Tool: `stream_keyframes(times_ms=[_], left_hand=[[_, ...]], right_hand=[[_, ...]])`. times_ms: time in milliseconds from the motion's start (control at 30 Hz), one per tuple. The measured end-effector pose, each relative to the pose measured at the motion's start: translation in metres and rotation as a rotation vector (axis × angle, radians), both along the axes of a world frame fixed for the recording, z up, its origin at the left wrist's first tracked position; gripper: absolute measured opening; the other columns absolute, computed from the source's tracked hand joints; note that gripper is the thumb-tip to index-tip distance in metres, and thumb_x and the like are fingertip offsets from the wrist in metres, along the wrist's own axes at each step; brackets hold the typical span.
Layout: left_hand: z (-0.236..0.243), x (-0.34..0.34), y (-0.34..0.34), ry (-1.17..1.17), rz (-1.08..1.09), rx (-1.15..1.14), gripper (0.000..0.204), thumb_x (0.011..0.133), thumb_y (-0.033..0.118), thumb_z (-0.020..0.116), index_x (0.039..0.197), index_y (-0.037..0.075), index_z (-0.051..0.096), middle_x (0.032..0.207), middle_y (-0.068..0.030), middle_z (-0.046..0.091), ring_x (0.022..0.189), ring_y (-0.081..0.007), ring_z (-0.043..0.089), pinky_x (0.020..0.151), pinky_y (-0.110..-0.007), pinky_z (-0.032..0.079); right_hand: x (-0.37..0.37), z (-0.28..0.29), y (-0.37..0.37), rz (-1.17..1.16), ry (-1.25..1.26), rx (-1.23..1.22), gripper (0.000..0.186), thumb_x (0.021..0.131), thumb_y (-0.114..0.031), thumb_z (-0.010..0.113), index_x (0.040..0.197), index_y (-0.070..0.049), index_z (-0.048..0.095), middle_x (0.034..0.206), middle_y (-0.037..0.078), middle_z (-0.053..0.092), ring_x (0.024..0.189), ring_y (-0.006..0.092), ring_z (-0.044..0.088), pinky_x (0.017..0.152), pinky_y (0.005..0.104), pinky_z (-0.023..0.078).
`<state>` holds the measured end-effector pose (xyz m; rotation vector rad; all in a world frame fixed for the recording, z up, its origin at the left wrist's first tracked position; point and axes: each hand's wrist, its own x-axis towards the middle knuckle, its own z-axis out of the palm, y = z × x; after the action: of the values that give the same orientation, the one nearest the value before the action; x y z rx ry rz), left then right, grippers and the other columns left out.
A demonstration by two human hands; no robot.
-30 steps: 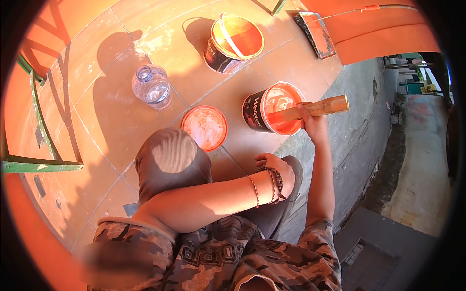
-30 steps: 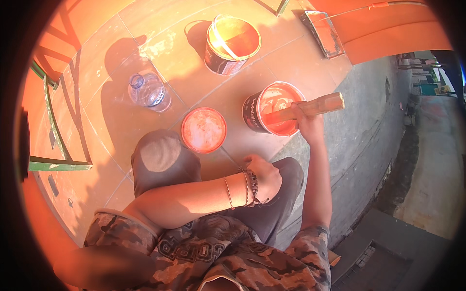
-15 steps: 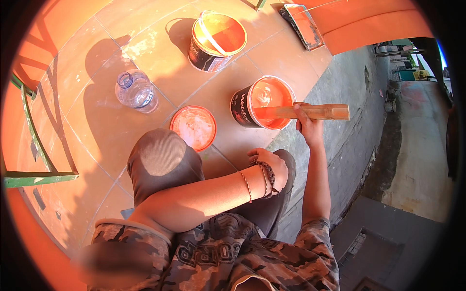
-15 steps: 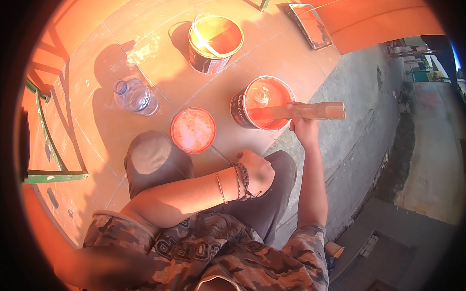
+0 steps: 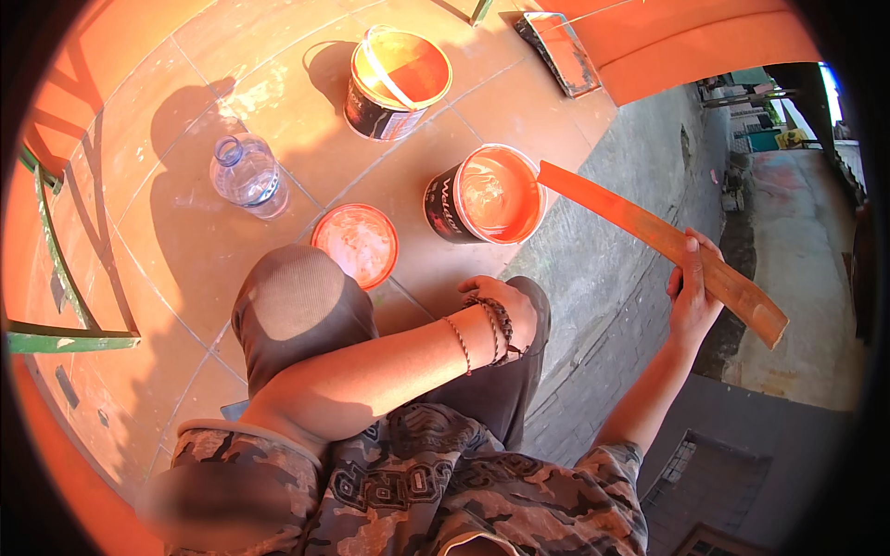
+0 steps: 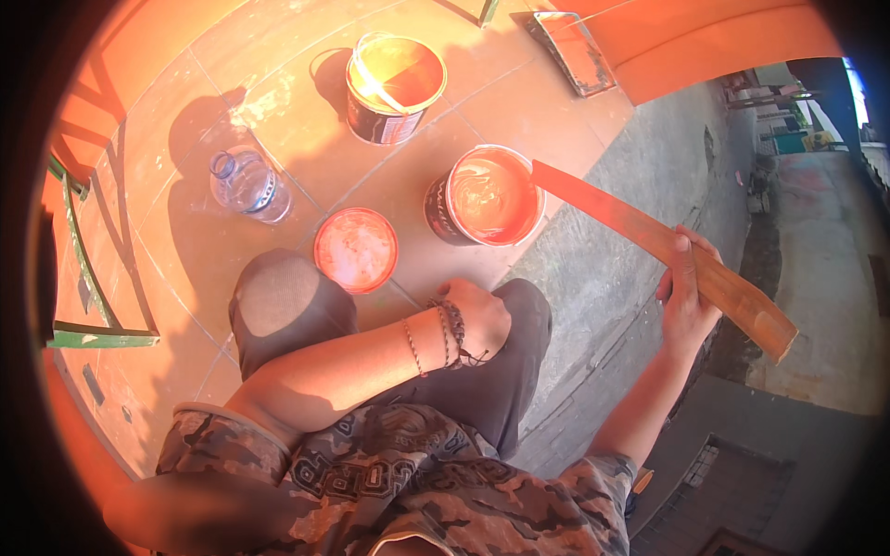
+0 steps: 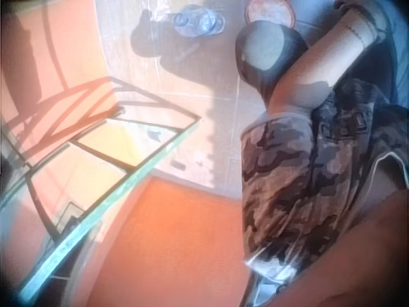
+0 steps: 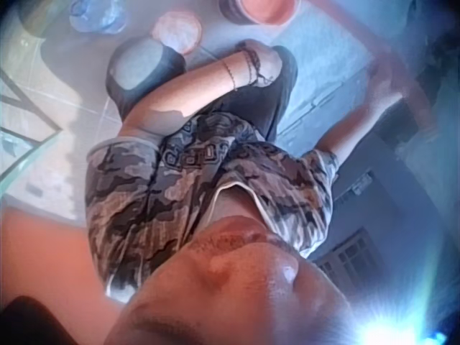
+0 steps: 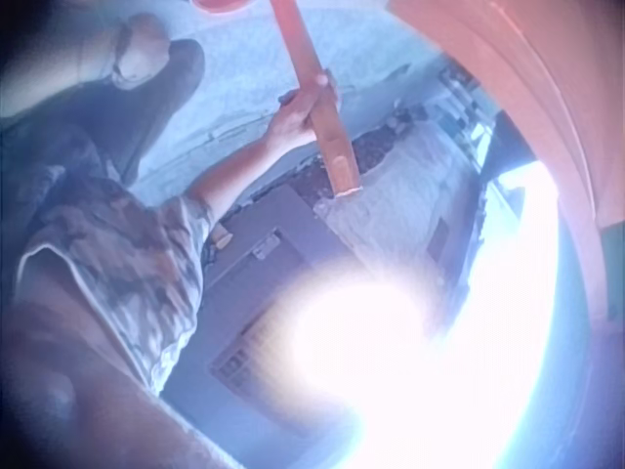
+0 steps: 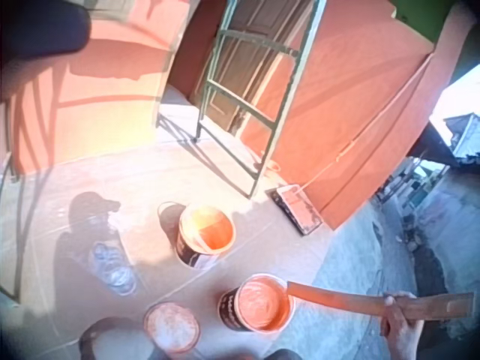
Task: The person pours water from a plastic bottle into a bucket of orange paint and stirs it with a wooden stick. They then transfer some paint between buckets and place the lid on one container.
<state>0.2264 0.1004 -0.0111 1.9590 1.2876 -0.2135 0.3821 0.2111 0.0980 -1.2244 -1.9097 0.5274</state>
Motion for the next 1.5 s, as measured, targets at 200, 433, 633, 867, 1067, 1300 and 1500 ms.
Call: stream_keyframes(times_ms=[200, 433, 633, 867, 1067, 1300, 1500], left_hand=[[-0.003, 0.004, -0.005, 0.052, 0.010, 0.033, 0.032, 0.073, 0.014, 0.070, 0.104, 0.008, 0.073, 0.106, -0.0108, 0.070, 0.098, -0.0318, 0.067, 0.080, -0.057, 0.051], [0.007, 0.007, -0.008, 0.021, 0.006, 0.015, 0.032, 0.075, 0.016, 0.070, 0.105, 0.008, 0.073, 0.111, -0.0102, 0.069, 0.104, -0.0310, 0.065, 0.082, -0.056, 0.051], [0.001, 0.009, -0.007, 0.060, -0.008, 0.029, 0.034, 0.076, 0.017, 0.069, 0.109, 0.009, 0.071, 0.111, -0.0101, 0.069, 0.103, -0.0307, 0.066, 0.082, -0.055, 0.051], [0.005, 0.004, -0.006, 0.053, -0.010, 0.005, 0.035, 0.073, 0.016, 0.072, 0.108, 0.008, 0.072, 0.111, -0.0100, 0.069, 0.103, -0.0308, 0.066, 0.083, -0.055, 0.051], [0.004, 0.002, -0.007, 0.054, 0.021, 0.015, 0.035, 0.073, 0.015, 0.073, 0.108, 0.008, 0.072, 0.110, -0.0095, 0.069, 0.103, -0.0308, 0.066, 0.083, -0.055, 0.051], [0.003, 0.002, -0.007, 0.052, 0.040, 0.016, 0.036, 0.073, 0.015, 0.073, 0.108, 0.009, 0.072, 0.111, -0.0092, 0.069, 0.103, -0.0304, 0.066, 0.083, -0.055, 0.051], [0.003, 0.002, -0.008, 0.039, 0.033, 0.018, 0.035, 0.074, 0.015, 0.072, 0.109, 0.010, 0.072, 0.111, -0.0089, 0.069, 0.104, -0.0308, 0.065, 0.083, -0.056, 0.050]], right_hand=[[0.000, 0.022, -0.013, 0.002, 0.016, 0.100, 0.031, 0.090, -0.031, 0.068, 0.098, -0.001, 0.067, 0.049, -0.005, 0.042, 0.040, 0.0031, 0.032, 0.041, 0.0204, 0.023], [0.002, 0.036, -0.022, -0.023, 0.005, 0.170, 0.031, 0.090, -0.032, 0.067, 0.098, -0.001, 0.067, 0.049, -0.004, 0.042, 0.040, 0.0035, 0.032, 0.040, 0.0209, 0.022], [0.001, 0.038, -0.024, -0.005, 0.008, 0.188, 0.028, 0.091, -0.029, 0.067, 0.097, -0.002, 0.068, 0.049, -0.004, 0.042, 0.039, 0.0034, 0.032, 0.039, 0.0199, 0.022], [0.002, 0.041, -0.026, -0.004, 0.001, 0.203, 0.026, 0.091, -0.028, 0.067, 0.097, -0.002, 0.068, 0.048, -0.004, 0.042, 0.038, 0.0030, 0.031, 0.039, 0.0198, 0.022], [-0.001, 0.041, -0.026, 0.008, 0.005, 0.206, 0.026, 0.090, -0.027, 0.067, 0.097, -0.002, 0.068, 0.047, -0.004, 0.042, 0.038, 0.0031, 0.031, 0.039, 0.0197, 0.022], [-0.001, 0.039, -0.024, 0.025, -0.003, 0.214, 0.027, 0.090, -0.027, 0.067, 0.097, -0.001, 0.068, 0.047, -0.004, 0.042, 0.038, 0.0031, 0.032, 0.039, 0.0199, 0.023], [-0.005, 0.036, -0.020, 0.034, 0.016, 0.222, 0.029, 0.091, -0.028, 0.067, 0.100, -0.001, 0.067, 0.048, -0.004, 0.042, 0.039, 0.0032, 0.032, 0.040, 0.0204, 0.023]])
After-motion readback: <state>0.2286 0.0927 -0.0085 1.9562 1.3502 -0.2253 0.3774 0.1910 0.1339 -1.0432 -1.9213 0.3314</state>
